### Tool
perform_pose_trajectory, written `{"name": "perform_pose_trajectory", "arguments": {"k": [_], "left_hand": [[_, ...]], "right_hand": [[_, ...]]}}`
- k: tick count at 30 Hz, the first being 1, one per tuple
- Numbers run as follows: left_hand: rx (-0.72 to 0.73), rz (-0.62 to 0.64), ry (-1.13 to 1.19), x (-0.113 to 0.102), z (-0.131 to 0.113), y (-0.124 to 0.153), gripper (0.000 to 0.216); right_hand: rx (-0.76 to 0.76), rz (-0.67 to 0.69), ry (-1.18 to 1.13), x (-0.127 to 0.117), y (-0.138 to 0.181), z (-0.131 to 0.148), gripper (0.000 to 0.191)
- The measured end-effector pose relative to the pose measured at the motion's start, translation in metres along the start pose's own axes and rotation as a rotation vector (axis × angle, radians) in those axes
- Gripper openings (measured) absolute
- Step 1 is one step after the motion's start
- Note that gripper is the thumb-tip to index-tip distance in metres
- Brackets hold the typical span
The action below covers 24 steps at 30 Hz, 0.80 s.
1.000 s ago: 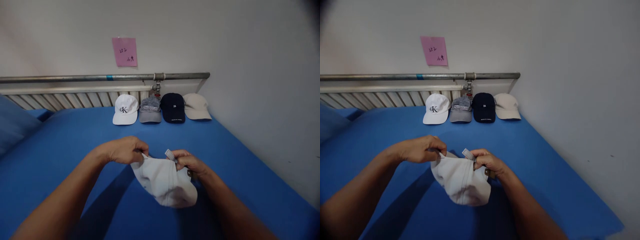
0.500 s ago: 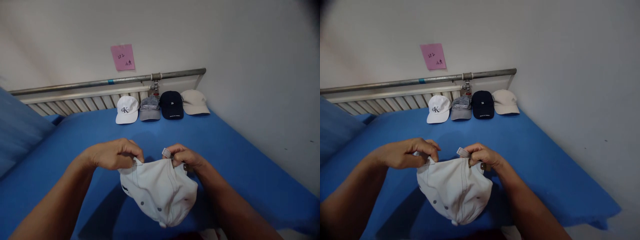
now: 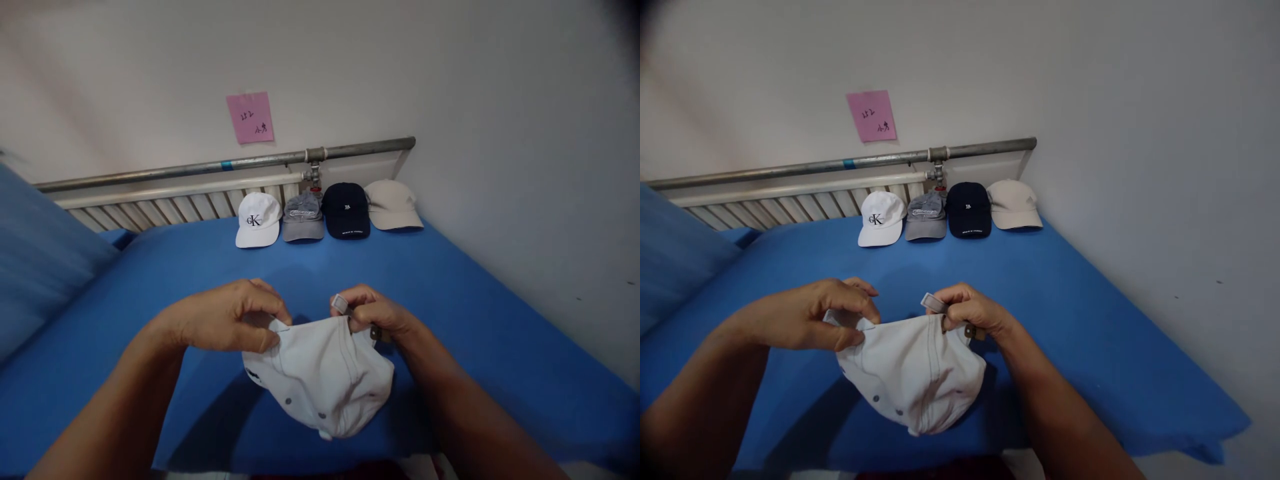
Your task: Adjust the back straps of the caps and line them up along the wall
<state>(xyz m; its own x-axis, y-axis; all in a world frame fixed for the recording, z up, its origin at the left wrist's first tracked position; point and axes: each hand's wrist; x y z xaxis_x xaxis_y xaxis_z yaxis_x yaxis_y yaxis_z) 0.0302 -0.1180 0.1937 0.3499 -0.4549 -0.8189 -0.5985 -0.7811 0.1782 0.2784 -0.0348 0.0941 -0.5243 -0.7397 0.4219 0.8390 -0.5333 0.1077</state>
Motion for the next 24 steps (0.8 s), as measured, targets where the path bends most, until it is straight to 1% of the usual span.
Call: {"name": "perform_pose_trajectory", "arguments": {"k": [4,7,9,11,14,18,21,24], "left_hand": [[-0.036,0.014,-0.033,-0.001,-0.001,0.003,0.025],[-0.09,0.103,0.049,-0.005,-0.003,0.005,0.035],[-0.116,0.166,0.131,-0.009,-0.003,0.003,0.037],[-0.127,0.188,0.182,-0.012,-0.001,-0.001,0.036],[-0.161,0.165,0.21,-0.014,0.01,-0.012,0.034],[-0.213,0.12,0.246,-0.013,0.034,-0.03,0.032],[-0.215,0.094,0.277,-0.012,0.048,-0.041,0.029],[-0.219,0.071,0.307,-0.01,0.056,-0.047,0.027]], "right_hand": [[-0.005,-0.012,0.006,-0.001,0.001,-0.001,0.022],[0.003,-0.021,-0.004,-0.005,0.001,-0.001,0.021],[0.01,-0.03,-0.012,-0.009,-0.001,-0.002,0.02],[0.019,-0.053,-0.014,-0.014,-0.004,-0.004,0.02],[0.043,-0.122,0.0,-0.022,-0.011,-0.01,0.02],[0.097,-0.21,0.015,-0.03,-0.019,-0.017,0.02],[0.112,-0.238,0.007,-0.035,-0.023,-0.021,0.022],[0.111,-0.252,-0.002,-0.038,-0.025,-0.023,0.023]]}}
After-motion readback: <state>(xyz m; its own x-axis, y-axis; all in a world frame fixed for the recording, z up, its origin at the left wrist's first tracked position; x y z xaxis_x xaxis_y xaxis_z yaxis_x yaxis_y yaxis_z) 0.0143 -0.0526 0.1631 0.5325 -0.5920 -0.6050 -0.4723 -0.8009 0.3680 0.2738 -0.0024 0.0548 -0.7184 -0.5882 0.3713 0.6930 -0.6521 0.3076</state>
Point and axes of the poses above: each hand's wrist, its own y-axis away from the middle knuckle, its own x-axis out of the palm, z = x × y, and after that the axes turned 10 degrees about -y, right-handed
